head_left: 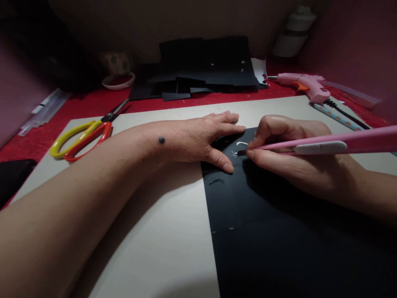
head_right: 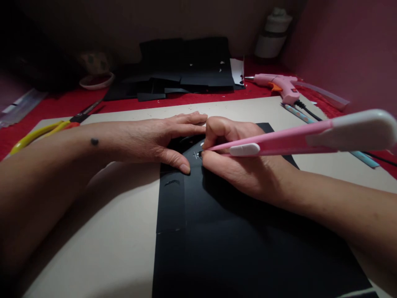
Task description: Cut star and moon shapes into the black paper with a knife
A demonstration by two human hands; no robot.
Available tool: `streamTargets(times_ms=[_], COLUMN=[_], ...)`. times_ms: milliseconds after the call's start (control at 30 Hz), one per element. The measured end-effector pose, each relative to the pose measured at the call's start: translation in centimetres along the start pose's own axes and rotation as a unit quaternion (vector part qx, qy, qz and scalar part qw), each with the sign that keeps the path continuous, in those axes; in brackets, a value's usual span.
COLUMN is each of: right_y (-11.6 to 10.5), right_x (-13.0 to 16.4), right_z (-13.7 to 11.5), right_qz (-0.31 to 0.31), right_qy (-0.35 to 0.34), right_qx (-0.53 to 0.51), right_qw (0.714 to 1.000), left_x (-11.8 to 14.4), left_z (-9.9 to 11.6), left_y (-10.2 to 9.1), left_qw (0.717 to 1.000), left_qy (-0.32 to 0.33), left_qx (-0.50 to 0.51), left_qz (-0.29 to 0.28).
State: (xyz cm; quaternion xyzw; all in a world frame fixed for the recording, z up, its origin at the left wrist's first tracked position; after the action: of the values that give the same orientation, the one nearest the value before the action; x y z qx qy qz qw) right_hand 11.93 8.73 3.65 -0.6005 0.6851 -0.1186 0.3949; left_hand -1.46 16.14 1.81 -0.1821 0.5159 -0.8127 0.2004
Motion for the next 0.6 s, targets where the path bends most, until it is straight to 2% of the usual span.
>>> streamTargets(times_ms=[267, 600], right_y=[-0.14, -0.09], right_x=[0.4, 0.44], right_z=[0.37, 0.34], right_qz=[0.001, 0.005], right_qy=[0.017, 0.035], right_qx=[-0.005, -0.016], right_qw=[1.0, 0.999], left_x=[-0.02, 0.06], left_z=[-0.08, 0.14], left_y=[0.01, -0.07], left_qw=[1.0, 1.0], left_qy=[0.012, -0.012], left_qx=[0.007, 0.003], left_qz=[0.008, 0.005])
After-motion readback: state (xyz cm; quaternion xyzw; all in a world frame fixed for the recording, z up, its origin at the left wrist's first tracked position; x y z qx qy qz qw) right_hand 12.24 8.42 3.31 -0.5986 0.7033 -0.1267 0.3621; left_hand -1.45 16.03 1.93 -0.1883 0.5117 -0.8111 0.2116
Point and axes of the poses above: each hand's wrist, its own x-axis away from the middle knuckle, its own y-axis out of the palm, z = x × y, the point moved 5 cm from there along -x, towards the middle knuckle, and after that the axes turned 11 degrees about z, right-handed, at the moved point
